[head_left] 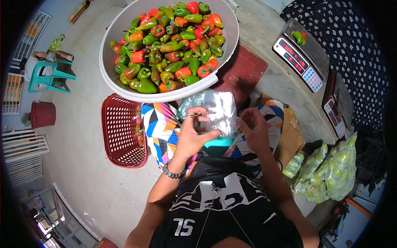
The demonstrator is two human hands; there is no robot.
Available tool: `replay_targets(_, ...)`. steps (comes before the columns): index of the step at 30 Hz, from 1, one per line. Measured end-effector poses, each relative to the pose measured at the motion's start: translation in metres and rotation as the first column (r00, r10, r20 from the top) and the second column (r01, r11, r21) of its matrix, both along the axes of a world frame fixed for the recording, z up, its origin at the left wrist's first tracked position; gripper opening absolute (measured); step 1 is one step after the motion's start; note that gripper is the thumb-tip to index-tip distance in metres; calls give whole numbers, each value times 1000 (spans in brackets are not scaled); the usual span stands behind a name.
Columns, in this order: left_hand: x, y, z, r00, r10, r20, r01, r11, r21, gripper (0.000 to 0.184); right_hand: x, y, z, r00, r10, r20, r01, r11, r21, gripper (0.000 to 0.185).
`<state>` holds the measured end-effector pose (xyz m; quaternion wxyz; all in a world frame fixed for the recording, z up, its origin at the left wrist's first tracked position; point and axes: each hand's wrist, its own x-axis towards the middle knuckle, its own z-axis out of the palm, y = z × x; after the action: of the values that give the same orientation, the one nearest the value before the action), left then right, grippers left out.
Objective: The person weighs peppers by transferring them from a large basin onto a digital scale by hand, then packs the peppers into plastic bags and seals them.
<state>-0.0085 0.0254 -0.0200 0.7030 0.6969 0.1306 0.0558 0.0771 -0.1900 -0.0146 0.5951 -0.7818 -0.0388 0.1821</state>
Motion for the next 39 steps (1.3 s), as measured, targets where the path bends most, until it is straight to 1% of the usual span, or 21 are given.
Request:
replay_targets(3, 11, -24, 10, 999, -8, -50, 2, 991, -135, 58, -8, 11, 13, 994, 51, 98, -42, 995, -86, 23)
replay_targets(4, 15, -27, 18, 998, 17, -53, -20, 997, -72, 46, -10, 13, 16, 993, 45, 106, -34, 994, -101, 23)
replay_targets(7, 21, -25, 2, 981, 175, 80, -163, 977, -135, 30, -3, 6, 21, 986, 33, 163, 8, 969, -248, 24)
replay_targets(8, 16, -18, 0, 981, 187, 59, -185, 982, -38, 24, -2, 0, 22, 983, 33, 180, 25, 950, -313, 24)
replay_targets(9, 16, -13, 3, 976, 213, 46, -206, 972, -114, 23, 1, -5, 22, 970, 56, 235, 10, 962, -273, 23)
replay_targets(11, 17, -3, 8, 979, 201, 31, -203, 977, 64, 21, 6, -11, 22, 933, 103, 345, -38, 981, -191, 19)
replay_targets(14, 26, -5, 11, 948, 88, 305, -167, 956, 243, 19, 1, 2, 54, 770, 328, 548, -304, 943, -137, 15)
replay_targets(18, 26, -14, 34, 957, -115, 265, 80, 987, 139, 23, -1, 28, 36, 665, 431, 610, -117, 867, -485, 21)
replay_targets(20, 26, -12, 38, 960, -170, 223, 53, 891, 450, 24, 12, 27, 13, 708, 444, 550, 8, 773, -635, 27)
replay_targets(21, 23, -10, 39, 965, -187, 184, 44, 808, 588, 25, 15, 27, 9, 734, 446, 512, 59, 710, -702, 31)
replay_targets(22, 22, -4, 41, 971, -233, 59, 117, 671, 733, 38, 16, 24, 9, 714, 499, 491, 45, 668, -743, 32)
replay_targets(24, 21, 0, 30, 978, -201, -61, 164, 545, 823, 41, 25, 22, 18, 657, 601, 454, 31, 581, -814, 35)
replay_targets(25, 20, 1, 24, 976, -180, -121, 194, 478, 857, 43, 27, 21, 24, 614, 661, 432, -79, 596, -799, 33)
replay_targets(26, 20, 1, 18, 958, -193, -214, 280, 440, 853, 57, 31, 20, 33, 563, 713, 418, -183, 600, -779, 32)
replay_targets(27, 21, 1, 18, 957, -225, -184, 275, 496, 824, 60, 34, 20, 40, 509, 760, 404, -285, 592, -754, 31)
replay_targets(30, 19, -3, 8, 956, -289, -57, 239, 650, 721, 73, 77, 51, 54, 593, 644, 483, -497, 765, -409, 26)
replay_targets(32, 17, -11, 6, 965, -262, 0, 197, 723, 662, 73, 102, 97, 77, 718, 420, 555, -312, 907, -283, 18)
replay_targets(34, 16, -20, 2, 972, -220, 83, 125, 782, 611, 72, 149, 146, 63, 741, 548, 388, -392, 823, -411, 24)
replay_targets(36, 15, -23, 2, 970, -237, 51, 172, 822, 542, 74, 188, 205, 20, 642, 736, 216, -364, 540, -759, 37)
replay_targets(38, 10, -27, 2, 969, -246, 20, 204, 844, 496, 74, 202, 248, -19, 651, 757, -63, -418, 287, -862, 49)
replay_targets(39, 9, -24, 4, 970, -241, -4, 214, 856, 471, 73, 210, 262, -24, 596, 791, -135, -444, 186, -877, 49)
